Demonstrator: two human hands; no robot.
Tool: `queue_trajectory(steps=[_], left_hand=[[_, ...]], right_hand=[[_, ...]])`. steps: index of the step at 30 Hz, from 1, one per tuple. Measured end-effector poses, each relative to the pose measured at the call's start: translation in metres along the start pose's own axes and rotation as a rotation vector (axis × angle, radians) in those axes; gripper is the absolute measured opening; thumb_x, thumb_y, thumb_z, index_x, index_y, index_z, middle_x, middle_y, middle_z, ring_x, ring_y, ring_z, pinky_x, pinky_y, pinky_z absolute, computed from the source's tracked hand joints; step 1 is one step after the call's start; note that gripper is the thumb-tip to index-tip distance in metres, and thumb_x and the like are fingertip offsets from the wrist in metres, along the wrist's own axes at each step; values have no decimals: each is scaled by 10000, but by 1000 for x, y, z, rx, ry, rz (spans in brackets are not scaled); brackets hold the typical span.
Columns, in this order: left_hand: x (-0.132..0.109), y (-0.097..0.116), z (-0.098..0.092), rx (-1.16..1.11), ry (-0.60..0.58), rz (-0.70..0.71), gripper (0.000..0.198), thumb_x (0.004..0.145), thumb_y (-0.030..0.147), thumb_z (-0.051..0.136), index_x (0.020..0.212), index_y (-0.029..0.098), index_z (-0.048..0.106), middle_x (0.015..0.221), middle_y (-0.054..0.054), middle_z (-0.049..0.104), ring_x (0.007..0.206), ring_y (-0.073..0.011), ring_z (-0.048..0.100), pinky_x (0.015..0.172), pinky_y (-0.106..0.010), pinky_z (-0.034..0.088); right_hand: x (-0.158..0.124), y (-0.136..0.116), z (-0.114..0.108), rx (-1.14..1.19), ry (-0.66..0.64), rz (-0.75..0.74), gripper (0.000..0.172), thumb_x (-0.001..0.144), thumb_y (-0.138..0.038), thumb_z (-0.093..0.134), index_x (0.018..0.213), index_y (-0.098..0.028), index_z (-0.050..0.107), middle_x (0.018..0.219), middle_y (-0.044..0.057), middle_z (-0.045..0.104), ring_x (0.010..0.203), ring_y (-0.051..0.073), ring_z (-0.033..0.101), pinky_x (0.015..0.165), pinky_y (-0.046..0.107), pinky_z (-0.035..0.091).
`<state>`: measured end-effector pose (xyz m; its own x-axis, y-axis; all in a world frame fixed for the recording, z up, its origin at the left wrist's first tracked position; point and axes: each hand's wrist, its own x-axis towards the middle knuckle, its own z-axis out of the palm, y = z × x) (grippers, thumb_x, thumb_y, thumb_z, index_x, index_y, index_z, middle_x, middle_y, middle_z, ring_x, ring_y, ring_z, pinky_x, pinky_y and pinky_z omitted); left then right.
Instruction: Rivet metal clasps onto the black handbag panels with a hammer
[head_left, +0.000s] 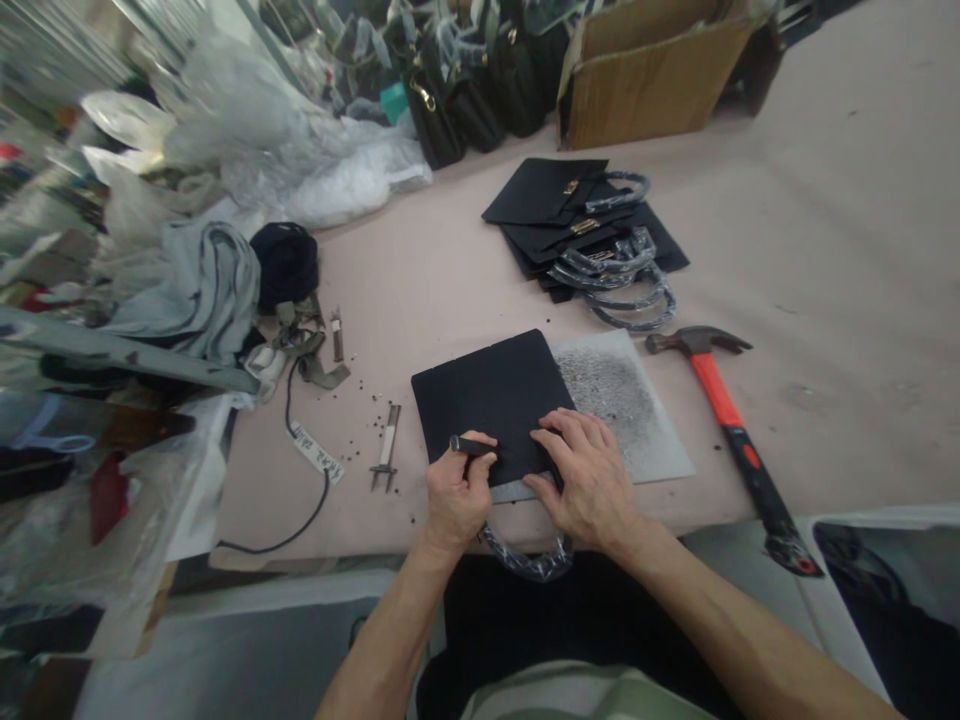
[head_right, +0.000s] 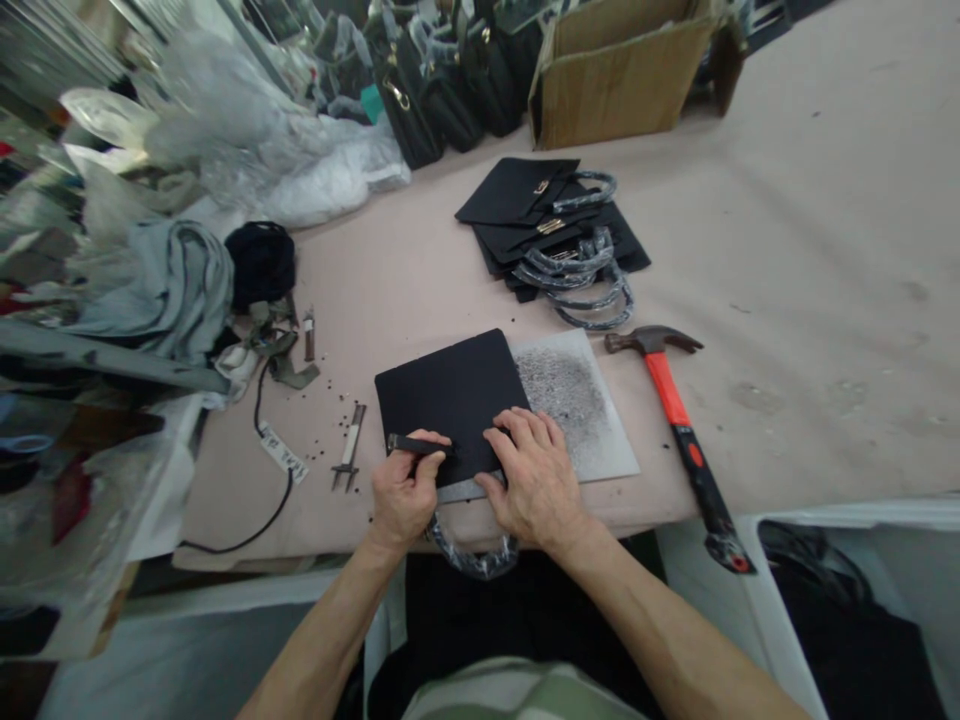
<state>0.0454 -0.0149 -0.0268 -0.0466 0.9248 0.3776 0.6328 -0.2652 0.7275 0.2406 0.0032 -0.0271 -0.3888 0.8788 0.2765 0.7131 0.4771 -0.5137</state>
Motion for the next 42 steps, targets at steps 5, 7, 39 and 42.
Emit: queue_trajectory(steps=[5, 7, 39, 42], left_hand=[[0, 0, 0, 1, 16, 39, 110, 926, 163, 562, 959, 180, 666, 914, -58, 755, 859, -181, 737, 787, -282, 590], [1, 0, 0, 4, 6, 43, 111, 920, 159, 566, 958, 181, 668, 914, -56, 754, 859, -183, 738, 792, -281, 588], [4, -8, 5, -64, -37, 103, 132, 900, 119, 566, 970, 203, 640, 869, -36, 745, 808, -186, 736, 744, -274, 579], [4, -9, 6, -66, -35, 110, 133, 898, 121, 569, 977, 201, 640, 879, -40, 745, 827, -191, 739, 760, -280, 585]], right_hand=[[-2, 12, -17, 203, 82, -58, 347, 860, -320, 671, 1167, -168, 616, 1252, 157, 612, 1217, 330, 541, 1034, 525, 446], [-5, 27, -34, 198, 174, -31, 303, 892, -309, 638, 1163, -177, 609, 1233, 153, 618, 1178, 309, 570, 999, 498, 482], [19, -37, -144, -15, -250, 20, 310, 992, -422, 410, 757, -240, 499, 550, -8, 549, 434, 144, 449, 473, 301, 261], [26, -49, -151, -84, -178, -65, 305, 1016, -400, 396, 765, -247, 478, 525, -24, 528, 400, 136, 433, 451, 299, 244]])
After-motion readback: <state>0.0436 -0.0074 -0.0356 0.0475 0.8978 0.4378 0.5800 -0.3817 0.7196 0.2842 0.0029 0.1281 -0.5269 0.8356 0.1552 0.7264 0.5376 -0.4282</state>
